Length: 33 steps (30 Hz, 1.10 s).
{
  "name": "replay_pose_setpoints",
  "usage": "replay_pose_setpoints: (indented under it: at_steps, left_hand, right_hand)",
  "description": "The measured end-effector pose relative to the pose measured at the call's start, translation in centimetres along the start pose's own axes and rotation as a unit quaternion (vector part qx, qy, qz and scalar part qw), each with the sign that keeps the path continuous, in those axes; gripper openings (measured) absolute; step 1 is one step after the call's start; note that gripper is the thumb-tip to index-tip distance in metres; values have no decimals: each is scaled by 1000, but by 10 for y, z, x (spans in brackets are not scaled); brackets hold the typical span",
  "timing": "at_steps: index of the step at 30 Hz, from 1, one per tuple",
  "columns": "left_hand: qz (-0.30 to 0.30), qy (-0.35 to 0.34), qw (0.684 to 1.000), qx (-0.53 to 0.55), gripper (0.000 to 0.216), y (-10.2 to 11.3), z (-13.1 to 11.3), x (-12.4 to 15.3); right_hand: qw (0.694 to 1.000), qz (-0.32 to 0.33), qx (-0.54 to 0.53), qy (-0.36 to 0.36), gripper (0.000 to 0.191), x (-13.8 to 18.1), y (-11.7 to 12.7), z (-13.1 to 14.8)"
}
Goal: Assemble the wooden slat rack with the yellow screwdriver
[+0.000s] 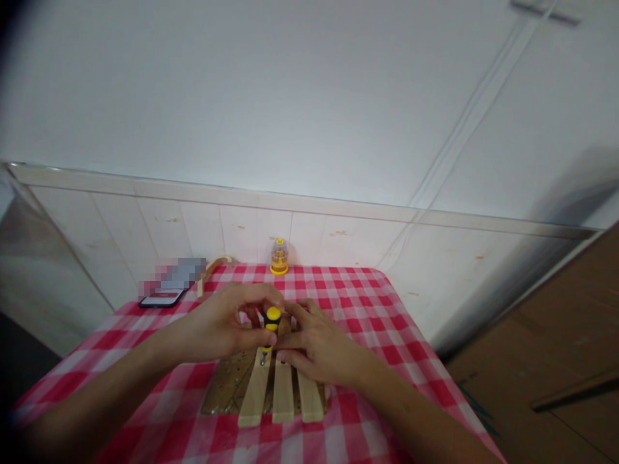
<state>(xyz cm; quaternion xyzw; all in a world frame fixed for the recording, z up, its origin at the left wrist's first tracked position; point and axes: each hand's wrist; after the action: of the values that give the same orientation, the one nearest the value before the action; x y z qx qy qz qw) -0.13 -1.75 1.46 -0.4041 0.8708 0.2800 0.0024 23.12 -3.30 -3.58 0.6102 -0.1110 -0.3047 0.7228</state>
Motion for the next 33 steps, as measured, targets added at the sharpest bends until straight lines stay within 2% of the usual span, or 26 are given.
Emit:
replay_pose_setpoints:
  at_steps: [7,15,19,26,33]
  left_hand:
    - [29,16,997,64,22,6,-4,0]
    - [64,-1,997,52,27,11,-9,1]
    - [47,11,999,16,33,10,-7,1]
    - [7,-10,1000,20,34,4,-6,-2]
    - [34,-8,999,26,39,8,-12,0]
  right_hand:
    - [1000,4,8,-2,22,0,2,2]
    - [1000,-6,4,2,22,1,1,2]
    - [1000,-12,-1,4,20,1,-1,1]
    - [1000,-12,1,8,18,1,-1,-1]
    - [1000,-13,-4,4,20,0,-2,0]
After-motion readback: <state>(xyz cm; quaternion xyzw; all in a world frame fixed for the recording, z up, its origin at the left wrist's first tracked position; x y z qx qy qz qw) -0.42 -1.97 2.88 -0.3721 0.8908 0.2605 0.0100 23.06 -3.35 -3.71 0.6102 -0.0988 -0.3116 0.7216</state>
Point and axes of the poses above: each hand's wrist, its own x-axis away from the middle knuckle, its own y-axis out of the back of the hand, z = x × y, and after that the axes turned 2 degrees about y, right-handed
